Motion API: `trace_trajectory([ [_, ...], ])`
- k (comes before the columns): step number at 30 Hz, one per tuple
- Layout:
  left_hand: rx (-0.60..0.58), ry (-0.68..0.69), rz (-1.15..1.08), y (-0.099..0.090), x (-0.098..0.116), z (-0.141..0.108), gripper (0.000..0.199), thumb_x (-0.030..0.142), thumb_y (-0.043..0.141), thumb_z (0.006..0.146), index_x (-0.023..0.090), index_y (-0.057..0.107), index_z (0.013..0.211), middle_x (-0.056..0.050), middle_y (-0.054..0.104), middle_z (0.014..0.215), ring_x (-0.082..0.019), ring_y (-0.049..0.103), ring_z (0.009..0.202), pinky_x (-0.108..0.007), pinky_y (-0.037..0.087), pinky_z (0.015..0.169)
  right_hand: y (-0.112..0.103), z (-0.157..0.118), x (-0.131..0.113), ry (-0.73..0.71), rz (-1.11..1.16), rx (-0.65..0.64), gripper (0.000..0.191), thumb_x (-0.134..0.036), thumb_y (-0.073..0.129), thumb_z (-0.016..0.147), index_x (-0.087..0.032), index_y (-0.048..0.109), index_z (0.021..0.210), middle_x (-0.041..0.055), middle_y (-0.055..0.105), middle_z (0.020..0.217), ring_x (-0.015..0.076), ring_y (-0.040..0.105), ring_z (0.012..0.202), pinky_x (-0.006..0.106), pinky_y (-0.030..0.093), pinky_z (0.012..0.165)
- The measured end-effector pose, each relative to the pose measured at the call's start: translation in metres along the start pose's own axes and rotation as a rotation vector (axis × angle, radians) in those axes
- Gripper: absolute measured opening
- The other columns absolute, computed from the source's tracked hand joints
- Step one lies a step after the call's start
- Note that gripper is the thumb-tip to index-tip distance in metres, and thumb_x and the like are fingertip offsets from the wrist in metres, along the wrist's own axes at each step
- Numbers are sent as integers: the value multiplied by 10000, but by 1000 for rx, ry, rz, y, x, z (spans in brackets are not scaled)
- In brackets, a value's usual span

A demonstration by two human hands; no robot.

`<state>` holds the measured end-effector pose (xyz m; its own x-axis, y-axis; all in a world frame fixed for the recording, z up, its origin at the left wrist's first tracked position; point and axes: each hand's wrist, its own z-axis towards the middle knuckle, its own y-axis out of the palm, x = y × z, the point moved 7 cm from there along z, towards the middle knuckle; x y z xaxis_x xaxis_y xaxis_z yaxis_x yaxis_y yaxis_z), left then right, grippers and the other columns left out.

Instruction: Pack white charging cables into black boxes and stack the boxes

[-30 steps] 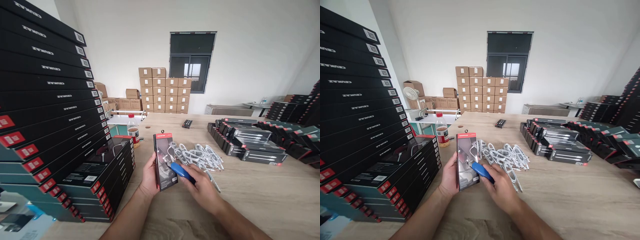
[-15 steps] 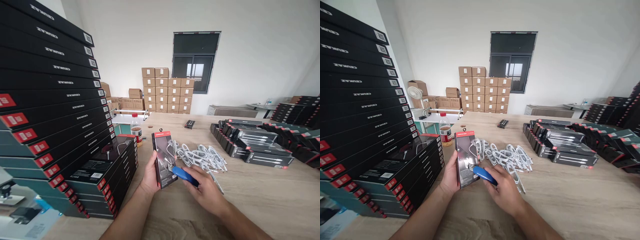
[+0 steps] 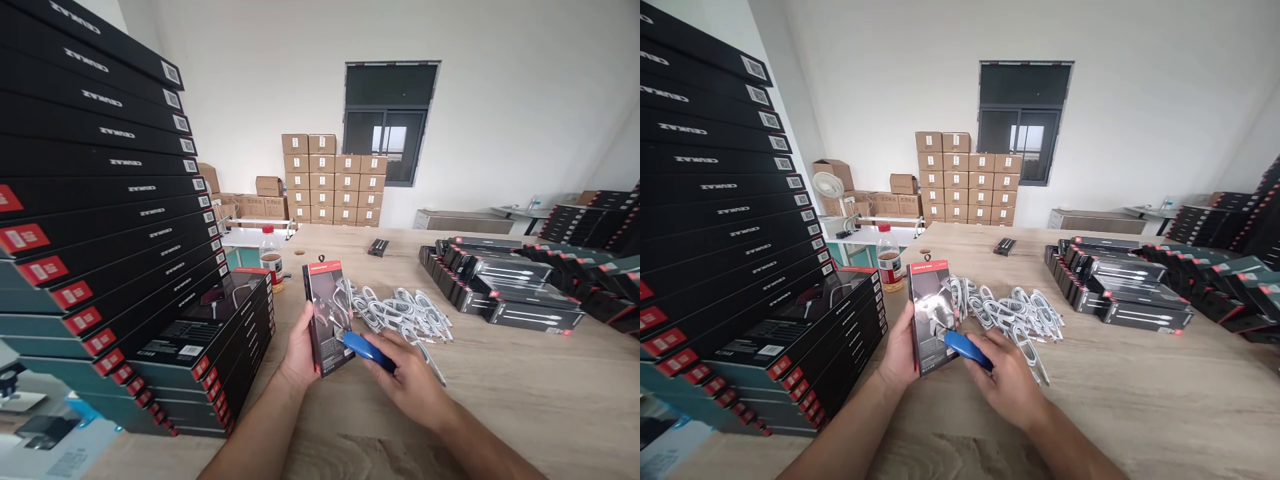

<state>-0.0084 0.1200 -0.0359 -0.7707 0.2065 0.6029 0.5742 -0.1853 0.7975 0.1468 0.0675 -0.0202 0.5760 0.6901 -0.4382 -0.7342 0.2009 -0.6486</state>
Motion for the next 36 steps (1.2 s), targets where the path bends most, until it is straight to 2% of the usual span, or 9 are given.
trace_trajectory([
  [9, 17, -44, 20, -1, -5, 0, 596, 614, 464, 946, 102, 702, 1134, -153, 783, 950, -293, 751, 914, -412, 573, 888, 2, -1, 3, -14, -6, 75, 331, -306, 572, 972, -216, 656, 1279, 91, 695, 1016, 228, 695, 905, 355, 596, 791],
  [14, 81, -250, 129, 0, -28, -3, 624, 656, 509, 911, 105, 708, 1125, -135, 789, 906, -257, 758, 824, -338, 586, 788, -7, 0, 15, 89, -9, 172, 328, -329, 536, 999, -223, 634, 1293, 102, 689, 1071, 241, 677, 969, 374, 577, 840],
  [18, 92, -338, 194, 0, -35, -4, 708, 739, 486, 871, 104, 722, 1079, -138, 787, 864, -243, 748, 738, -307, 573, 681, -13, 0, 20, 111, -42, 215, 330, -349, 553, 994, -225, 632, 1289, 104, 682, 1079, 252, 668, 979, 398, 560, 867],
  [23, 78, -449, 281, -4, -41, -9, 779, 784, 416, 866, 83, 743, 956, -150, 775, 786, -212, 710, 615, -289, 550, 609, -19, 1, 13, 72, -83, 238, 320, -345, 564, 989, -229, 642, 1276, 96, 686, 1073, 252, 673, 974, 389, 561, 859],
  [28, 85, -614, 414, -4, -65, -18, 832, 808, 354, 866, 81, 759, 881, -145, 763, 736, -181, 678, 571, -256, 521, 567, -44, 1, 5, 57, -105, 379, 335, -313, 587, 980, -243, 625, 1304, 80, 675, 1074, 229, 675, 957, 354, 556, 853],
  [32, 93, -547, 371, -1, -66, -13, 825, 797, 333, 882, 92, 760, 921, -137, 765, 738, -180, 681, 573, -254, 523, 568, -46, 4, 3, 6, -83, 338, 342, -300, 591, 975, -248, 620, 1311, 80, 671, 1068, 227, 667, 962, 353, 555, 851],
  [36, 123, -447, 281, -2, -52, -5, 827, 818, 366, 853, 96, 742, 998, -144, 778, 812, -211, 711, 633, -281, 540, 602, -36, 6, 10, 38, -67, 255, 320, -309, 564, 984, -239, 632, 1288, 89, 676, 1060, 238, 667, 977, 370, 555, 861],
])
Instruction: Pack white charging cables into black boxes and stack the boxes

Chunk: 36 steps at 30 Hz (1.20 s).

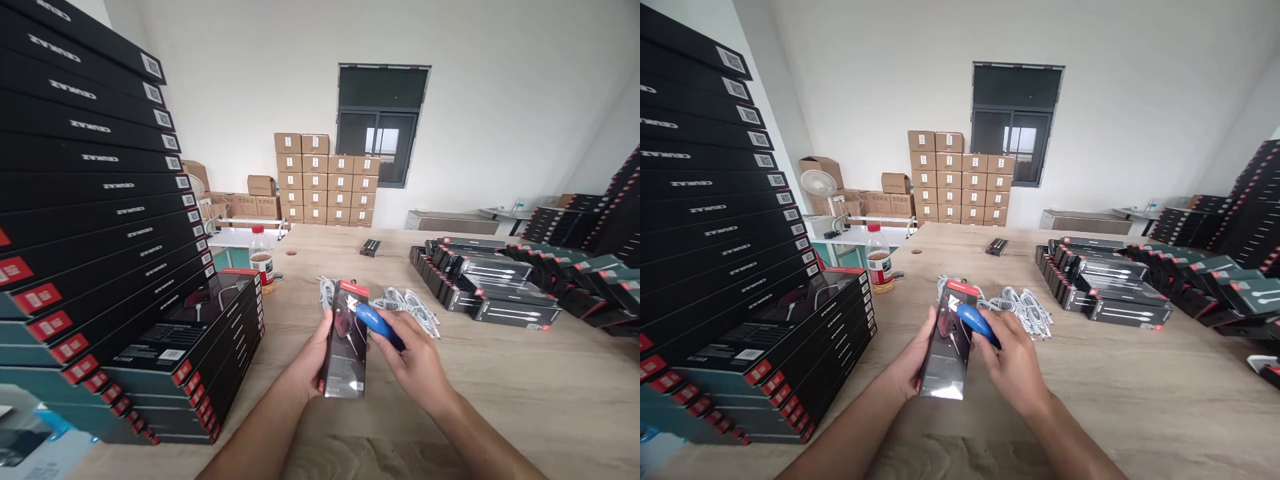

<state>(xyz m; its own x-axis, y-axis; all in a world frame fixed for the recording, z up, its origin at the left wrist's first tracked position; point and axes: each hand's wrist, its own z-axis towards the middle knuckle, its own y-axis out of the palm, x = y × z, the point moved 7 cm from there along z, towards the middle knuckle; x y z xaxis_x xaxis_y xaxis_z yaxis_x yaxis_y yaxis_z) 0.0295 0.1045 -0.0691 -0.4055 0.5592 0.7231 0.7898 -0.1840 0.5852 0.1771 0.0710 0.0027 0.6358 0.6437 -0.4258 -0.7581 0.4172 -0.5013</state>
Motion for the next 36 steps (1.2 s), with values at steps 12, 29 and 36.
trace_trajectory([
  [12, -28, 523, -246, -19, 49, -6, 399, 491, 620, 919, 171, 700, 1143, -92, 760, 1138, -244, 705, 1059, -365, 523, 979, 14, -2, 8, 78, -4, -108, 311, -347, 609, 931, -199, 696, 1191, 91, 746, 1013, 266, 684, 938, 400, 551, 833],
  [29, -132, 752, 90, 4, 58, -24, 530, 149, 827, 675, 188, 700, 1188, -56, 772, 1043, -254, 681, 1052, -360, 473, 990, 38, -14, 3, 341, 274, -265, 217, -412, 573, 923, -210, 647, 956, -21, 618, 683, 154, 560, 604, 263, 450, 567],
  [36, -253, 673, 193, 17, 44, -29, 444, 187, 830, 679, 179, 727, 1111, -95, 748, 1141, -309, 649, 1128, -416, 462, 1014, 15, -4, 39, 461, 292, 26, 402, -563, 569, 881, -174, 627, 965, 51, 696, 763, 204, 629, 674, 312, 494, 628],
])
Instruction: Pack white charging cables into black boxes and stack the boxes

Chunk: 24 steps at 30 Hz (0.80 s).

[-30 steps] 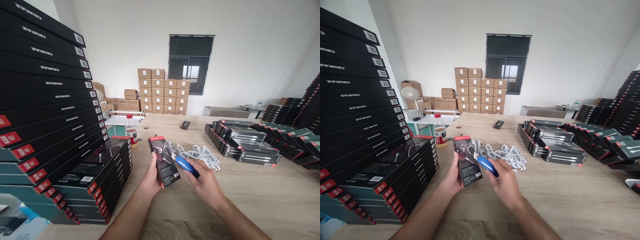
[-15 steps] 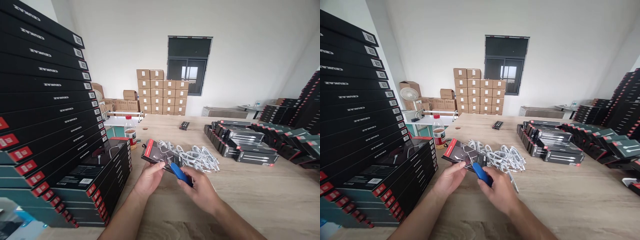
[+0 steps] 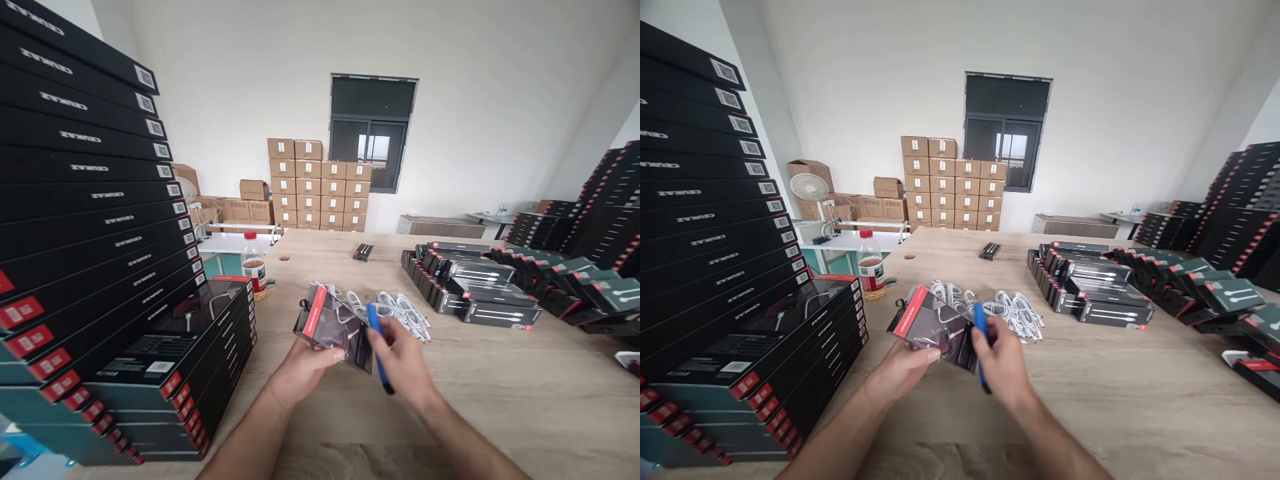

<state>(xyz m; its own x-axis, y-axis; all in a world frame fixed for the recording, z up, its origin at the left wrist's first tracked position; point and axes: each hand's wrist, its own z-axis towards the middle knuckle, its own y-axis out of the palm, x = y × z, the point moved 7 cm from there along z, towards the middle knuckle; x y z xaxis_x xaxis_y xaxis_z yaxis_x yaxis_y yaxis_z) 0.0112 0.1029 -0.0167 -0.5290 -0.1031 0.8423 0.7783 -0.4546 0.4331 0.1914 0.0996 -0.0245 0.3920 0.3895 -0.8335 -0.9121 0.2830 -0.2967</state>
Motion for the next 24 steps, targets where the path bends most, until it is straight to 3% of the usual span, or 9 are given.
trace_trajectory([
  [3, -43, -100, -66, 3, -5, -3, 489, 297, 869, 639, 152, 723, 1083, -119, 764, 1067, -345, 680, 1065, -428, 510, 931, -39, 21, 13, 63, -95, 192, 482, -620, 592, 810, -159, 622, 947, 40, 672, 683, 196, 596, 587, 311, 463, 559],
  [7, 189, -209, -248, -13, -15, -1, 499, 471, 859, 641, 145, 724, 993, -102, 779, 931, -296, 717, 918, -380, 537, 848, -68, 37, 23, 140, -432, 113, 329, -533, 598, 773, -211, 636, 827, 14, 659, 602, 202, 599, 529, 311, 427, 534],
  [9, 274, -304, -327, -18, -23, -3, 440, 480, 790, 737, 138, 718, 1005, -100, 779, 923, -258, 720, 867, -361, 538, 841, -82, 31, 34, 216, -605, 56, 265, -495, 588, 772, -234, 627, 797, 38, 698, 649, 242, 655, 597, 331, 449, 575],
  [12, 293, -393, -381, -19, -31, -4, 393, 474, 669, 864, 121, 703, 1035, -106, 777, 918, -232, 721, 818, -348, 534, 847, -114, 5, 59, 334, -859, -8, 217, -471, 579, 782, -258, 602, 752, 84, 734, 724, 309, 709, 715, 371, 477, 629],
  [15, 268, -421, -398, -17, -34, -4, 453, 523, 630, 888, 116, 691, 1077, -111, 776, 907, -240, 729, 812, -349, 527, 861, -155, -22, 82, 483, -1063, -85, 197, -420, 592, 775, -276, 569, 643, 113, 745, 743, 352, 729, 761, 408, 491, 630],
  [18, 233, -468, -387, -12, -37, -5, 522, 573, 631, 873, 111, 685, 1110, -120, 775, 903, -250, 736, 812, -337, 530, 832, -177, -29, 79, 550, -1181, -106, 264, -418, 597, 783, -273, 556, 566, 136, 751, 772, 378, 737, 803, 451, 504, 653],
  [19, 224, -484, -380, -10, -38, -5, 536, 586, 632, 867, 111, 686, 1110, -120, 774, 893, -249, 736, 803, -329, 532, 809, -174, -25, 69, 518, -1190, -89, 286, -435, 589, 794, -268, 560, 564, 140, 751, 787, 379, 735, 804, 460, 504, 658],
  [21, 213, -516, -363, -7, -40, -7, 544, 608, 630, 859, 116, 695, 1080, -111, 769, 854, -242, 732, 768, -312, 532, 758, -146, -10, 41, 367, -1129, -61, 339, -497, 551, 833, -258, 569, 594, 129, 741, 786, 357, 723, 761, 452, 499, 647],
  [24, 180, -573, -332, -6, -45, -10, 555, 649, 600, 856, 122, 714, 987, -99, 758, 788, -228, 715, 716, -295, 527, 704, -66, 16, -11, 14, -794, -122, 429, -588, 459, 915, -246, 563, 677, 61, 688, 683, 264, 668, 651, 374, 480, 611],
])
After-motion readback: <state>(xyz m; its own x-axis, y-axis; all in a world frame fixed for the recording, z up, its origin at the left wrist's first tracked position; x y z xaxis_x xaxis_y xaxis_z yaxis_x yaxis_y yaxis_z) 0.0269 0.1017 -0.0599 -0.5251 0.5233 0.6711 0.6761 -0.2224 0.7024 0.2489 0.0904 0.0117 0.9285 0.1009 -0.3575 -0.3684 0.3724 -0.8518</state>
